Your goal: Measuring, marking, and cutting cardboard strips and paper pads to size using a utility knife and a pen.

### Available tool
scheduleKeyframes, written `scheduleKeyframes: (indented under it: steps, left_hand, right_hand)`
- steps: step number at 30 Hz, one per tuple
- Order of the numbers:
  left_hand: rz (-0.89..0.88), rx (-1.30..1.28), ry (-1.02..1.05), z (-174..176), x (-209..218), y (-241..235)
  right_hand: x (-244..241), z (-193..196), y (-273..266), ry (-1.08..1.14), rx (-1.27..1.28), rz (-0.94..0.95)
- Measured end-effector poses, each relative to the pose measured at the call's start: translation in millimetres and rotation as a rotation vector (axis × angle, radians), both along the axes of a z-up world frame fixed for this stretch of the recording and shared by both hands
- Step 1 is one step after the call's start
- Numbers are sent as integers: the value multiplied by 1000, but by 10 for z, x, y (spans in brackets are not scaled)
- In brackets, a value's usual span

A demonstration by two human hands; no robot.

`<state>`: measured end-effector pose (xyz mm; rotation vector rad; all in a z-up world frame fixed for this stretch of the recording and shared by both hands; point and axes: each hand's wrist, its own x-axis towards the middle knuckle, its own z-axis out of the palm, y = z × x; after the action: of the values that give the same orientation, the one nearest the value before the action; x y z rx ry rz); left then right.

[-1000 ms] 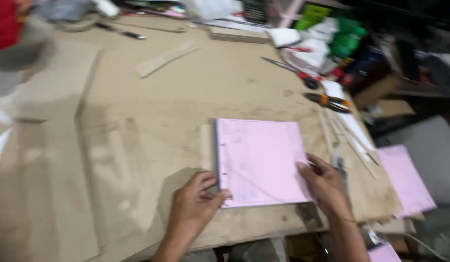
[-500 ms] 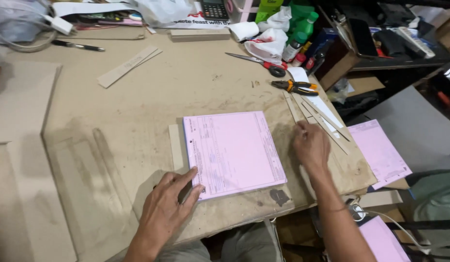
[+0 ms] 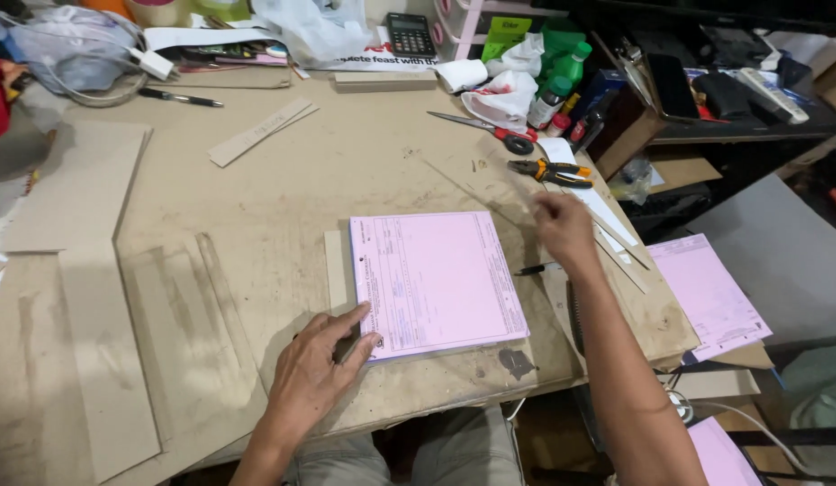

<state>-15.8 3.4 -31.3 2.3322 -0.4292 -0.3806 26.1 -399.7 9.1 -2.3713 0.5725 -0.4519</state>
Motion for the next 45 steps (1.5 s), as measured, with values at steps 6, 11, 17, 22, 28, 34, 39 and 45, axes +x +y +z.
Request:
scheduleKeyframes:
  steps: [6,11,17,22,28,34,39,45]
  left_hand:
    - [-1,-15,-192,10,-74,-72]
    - [-124,-194,-1106,-31,-252,-300]
    - [-127,-181,-708,127,-170,-243]
    - [116,-415,-535,210,91,48]
    - [408,-363,-208,259,289,157]
    - [533,-394,-20,294,362,-8]
    - [508,-296,-93,251,466,-187]
    - [291,-200,-172,221,526,-412]
  right_hand:
    - [-890,-189,430,154,600,204]
    - [-1651,322,1687,417,1408,208]
    - [-1717,297,1431,234,1251,318]
    - [-1052,-866,-258,-264,-533,353]
    - [-776,-731,-309,126,-956,165]
    - [-799,-177,203,-172,-584,26]
    - [-1117,-43,856,5,-57,-73]
    - [-1074,-1013,395,-152,-120,34]
